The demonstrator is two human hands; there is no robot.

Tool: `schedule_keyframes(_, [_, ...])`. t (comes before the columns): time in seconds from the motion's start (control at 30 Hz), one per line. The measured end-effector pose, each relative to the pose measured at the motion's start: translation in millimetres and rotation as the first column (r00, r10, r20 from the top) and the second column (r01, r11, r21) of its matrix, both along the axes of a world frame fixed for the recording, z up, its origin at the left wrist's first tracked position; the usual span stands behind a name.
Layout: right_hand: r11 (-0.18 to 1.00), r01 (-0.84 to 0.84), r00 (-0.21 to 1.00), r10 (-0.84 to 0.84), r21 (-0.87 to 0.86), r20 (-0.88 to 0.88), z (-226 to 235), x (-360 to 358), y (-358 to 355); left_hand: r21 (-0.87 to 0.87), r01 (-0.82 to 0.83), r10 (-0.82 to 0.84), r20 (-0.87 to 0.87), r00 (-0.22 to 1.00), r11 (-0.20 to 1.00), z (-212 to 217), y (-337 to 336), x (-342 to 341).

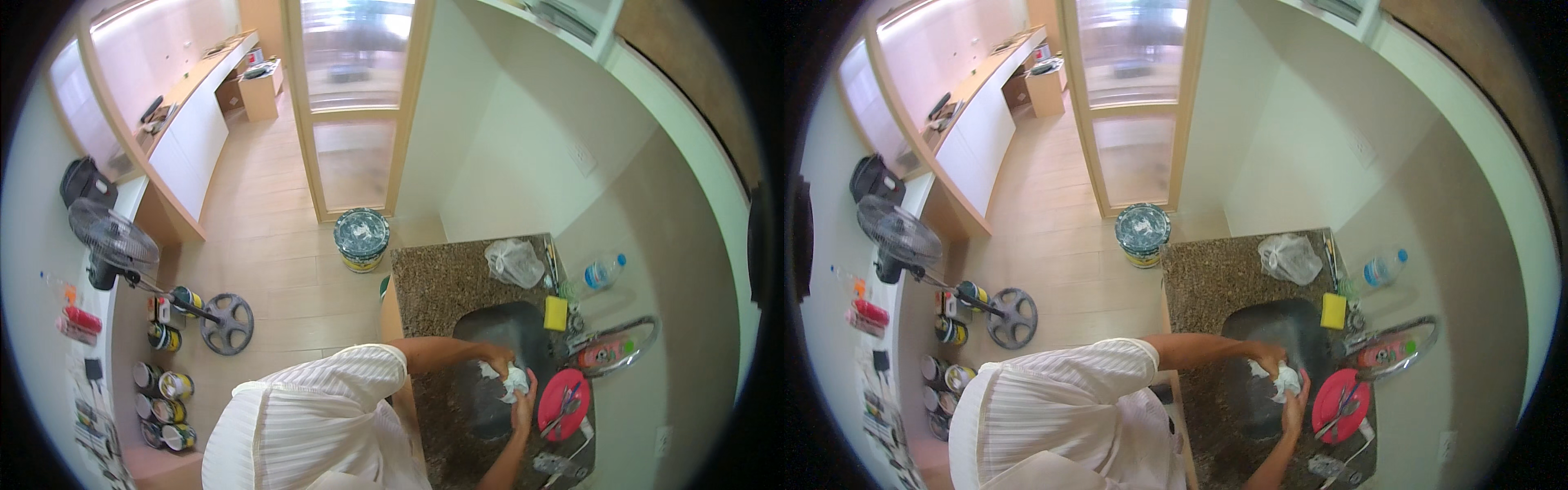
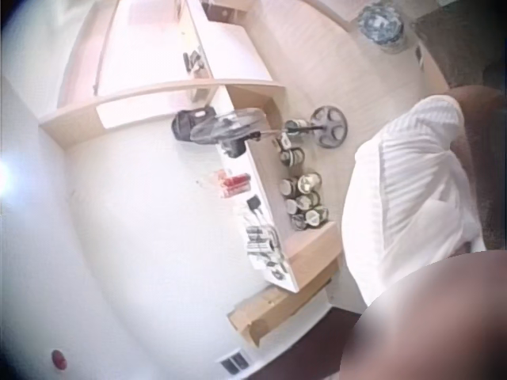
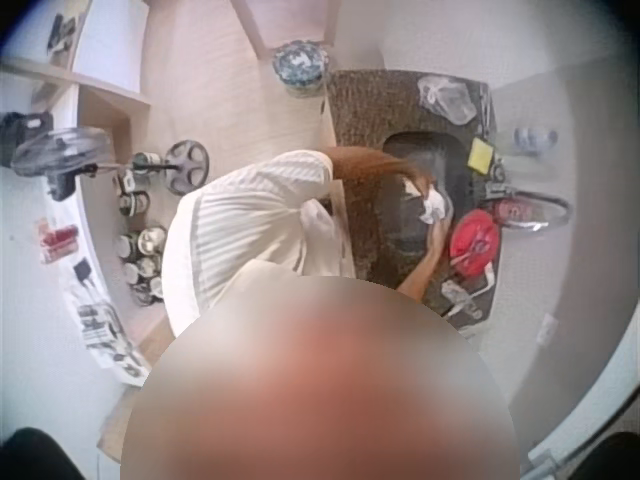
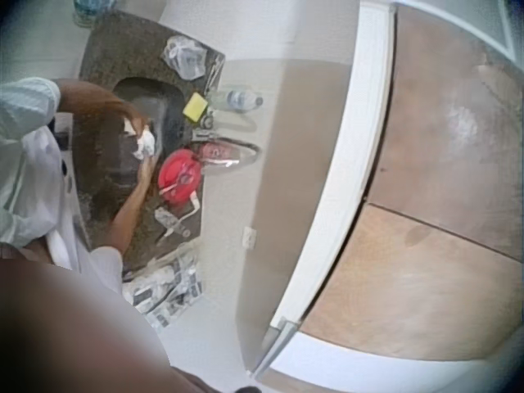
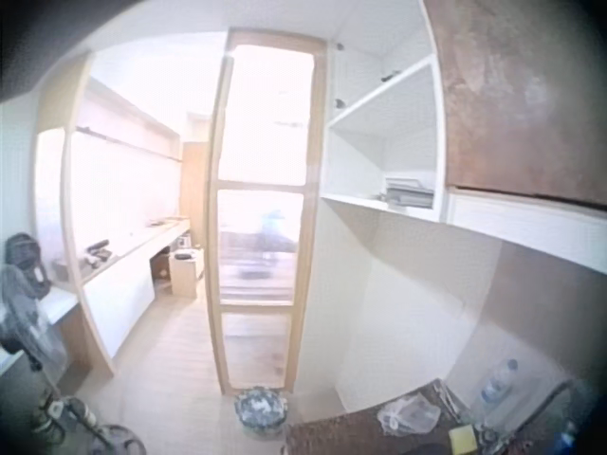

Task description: The person sands a wooden cabinet door with a sanding block, then walks to the kitchen sink to wash a white cloth under running water. They wring out the cloth and return to the room where other workers are present.

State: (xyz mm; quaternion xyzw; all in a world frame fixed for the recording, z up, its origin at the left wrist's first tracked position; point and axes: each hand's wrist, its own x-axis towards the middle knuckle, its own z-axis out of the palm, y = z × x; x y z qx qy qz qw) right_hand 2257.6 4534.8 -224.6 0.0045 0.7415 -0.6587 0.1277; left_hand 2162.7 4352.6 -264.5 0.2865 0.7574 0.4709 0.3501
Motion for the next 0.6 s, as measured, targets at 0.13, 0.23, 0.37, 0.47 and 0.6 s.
schedule_keyframes(0.13, [0.648,0.25,0.791,0.292,0.72,-0.538,49,36,-61,0.033,-0.029,0.0,0.652,0.758,0.999,-5,-9,-3])
schedule_keyframes(0.23, [0.41,0.404,0.72,0.409,0.818,-0.561,36,20,-45,0.081,0.052,-0.094,0.712,0.696,0.995,23,4,5])
schedule_keyframes(0.37, [0.457,0.197,0.882,0.304,0.867,-0.36,-11,-7,-28,-0.217,0.179,-0.139,0.185,0.973,0.96,32,5,9])
schedule_keyframes(0.47, [0.477,0.093,0.95,0.219,0.874,-0.221,-34,-15,-28,-0.387,-0.03,-0.188,-0.513,0.838,0.922,0,21,15])
schedule_keyframes(0.6, [0.896,-0.266,0.932,0.145,0.356,0.332,-69,-31,0,-0.311,0.031,-0.292,-0.844,0.449,0.95,-32,19,21])
